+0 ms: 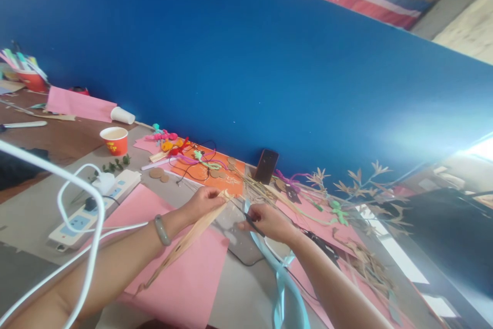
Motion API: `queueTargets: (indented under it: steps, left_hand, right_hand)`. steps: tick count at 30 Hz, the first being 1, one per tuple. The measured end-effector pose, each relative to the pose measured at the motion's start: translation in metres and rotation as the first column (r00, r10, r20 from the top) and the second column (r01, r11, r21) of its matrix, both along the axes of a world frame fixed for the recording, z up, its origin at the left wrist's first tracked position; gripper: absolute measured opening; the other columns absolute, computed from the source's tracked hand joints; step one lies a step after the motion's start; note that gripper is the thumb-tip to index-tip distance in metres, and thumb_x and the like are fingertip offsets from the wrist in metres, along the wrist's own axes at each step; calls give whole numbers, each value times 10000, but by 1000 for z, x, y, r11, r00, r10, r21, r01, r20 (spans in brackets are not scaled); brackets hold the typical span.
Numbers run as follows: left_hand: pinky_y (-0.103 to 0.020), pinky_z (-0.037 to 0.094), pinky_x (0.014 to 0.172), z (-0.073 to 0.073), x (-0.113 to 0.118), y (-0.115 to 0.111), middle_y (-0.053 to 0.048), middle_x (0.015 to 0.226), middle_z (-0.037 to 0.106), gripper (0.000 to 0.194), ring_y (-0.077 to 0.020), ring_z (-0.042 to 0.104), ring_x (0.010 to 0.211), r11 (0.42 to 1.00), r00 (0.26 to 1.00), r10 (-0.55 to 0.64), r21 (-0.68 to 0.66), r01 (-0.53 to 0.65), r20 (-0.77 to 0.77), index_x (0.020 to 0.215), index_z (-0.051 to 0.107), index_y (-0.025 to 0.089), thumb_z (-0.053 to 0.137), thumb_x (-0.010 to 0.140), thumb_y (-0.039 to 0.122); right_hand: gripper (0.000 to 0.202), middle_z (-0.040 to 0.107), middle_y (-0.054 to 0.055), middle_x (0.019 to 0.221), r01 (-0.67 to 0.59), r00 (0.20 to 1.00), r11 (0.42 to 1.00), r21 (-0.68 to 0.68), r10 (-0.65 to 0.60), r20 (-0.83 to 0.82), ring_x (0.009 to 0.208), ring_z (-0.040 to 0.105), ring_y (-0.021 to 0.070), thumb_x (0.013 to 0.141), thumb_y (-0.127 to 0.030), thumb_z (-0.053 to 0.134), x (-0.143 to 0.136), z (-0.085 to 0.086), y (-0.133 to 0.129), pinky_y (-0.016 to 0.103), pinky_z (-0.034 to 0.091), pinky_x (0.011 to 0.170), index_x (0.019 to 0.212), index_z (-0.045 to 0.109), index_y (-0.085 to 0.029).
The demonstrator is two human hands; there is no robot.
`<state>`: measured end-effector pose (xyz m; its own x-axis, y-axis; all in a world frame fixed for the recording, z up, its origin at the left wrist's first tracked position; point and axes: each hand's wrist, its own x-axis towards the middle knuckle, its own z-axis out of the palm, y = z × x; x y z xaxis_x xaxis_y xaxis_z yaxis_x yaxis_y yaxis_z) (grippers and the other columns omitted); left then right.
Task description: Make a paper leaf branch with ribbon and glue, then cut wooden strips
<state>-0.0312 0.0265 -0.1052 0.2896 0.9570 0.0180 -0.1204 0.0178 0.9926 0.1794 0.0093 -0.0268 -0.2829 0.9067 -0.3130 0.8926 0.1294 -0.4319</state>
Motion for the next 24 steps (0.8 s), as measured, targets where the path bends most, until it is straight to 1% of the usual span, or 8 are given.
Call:
queueTargets:
  steps: [4, 10, 17, 20, 24]
  left_hand:
    - [-215, 295, 527, -1, 0, 0, 35, 582, 440, 221, -93, 390, 558, 1000, 999, -1, 2, 1, -32, 646, 548, 141, 633, 692, 340]
    - [-213, 244, 501, 4, -2, -2, 62, 558, 364, 238, -76, 330, 526, 1000, 998, 2, -17, -3, -62, 597, 466, 160, 607, 695, 324]
    - [-219, 217, 484, -5, -3, 1, 70, 555, 359, 240, -74, 323, 507, 992, 999, -14, -126, 8, -45, 627, 489, 163, 619, 684, 356]
    - [-220, 224, 486, -5, -4, 1, 64, 562, 388, 249, -77, 341, 504, 987, 999, -43, -154, 41, -9, 652, 515, 158, 632, 676, 377]
    - [-219, 228, 481, -1, -4, 0, 56, 555, 416, 272, -81, 361, 497, 983, 999, -42, -177, 42, 3, 660, 538, 152, 664, 647, 393]
  right_hand:
    - [462, 425, -51, 559, -1, 998, 999, -33, -1, -55, 548, 376, 105, 598, -577, 710, -3, -5, 2, 240, 288, 506, 572, 461, -188]
    - [505, 325, -70, 513, -29, 993, 999, -46, 23, -117, 525, 306, 94, 608, -607, 684, -1, -14, 8, 236, 255, 488, 528, 405, -192]
    - [520, 281, -66, 507, -64, 995, 998, -3, 64, -77, 531, 275, 92, 645, -604, 649, -2, -22, 9, 236, 220, 484, 493, 380, -185]
    - [523, 284, -62, 519, -51, 997, 999, 13, 52, -56, 544, 277, 94, 643, -609, 644, -3, -27, 10, 233, 224, 485, 490, 382, -183]
    - [505, 313, -60, 519, -57, 998, 998, 38, 58, -34, 544, 294, 95, 643, -595, 648, -4, -30, 12, 231, 237, 489, 494, 396, -183]
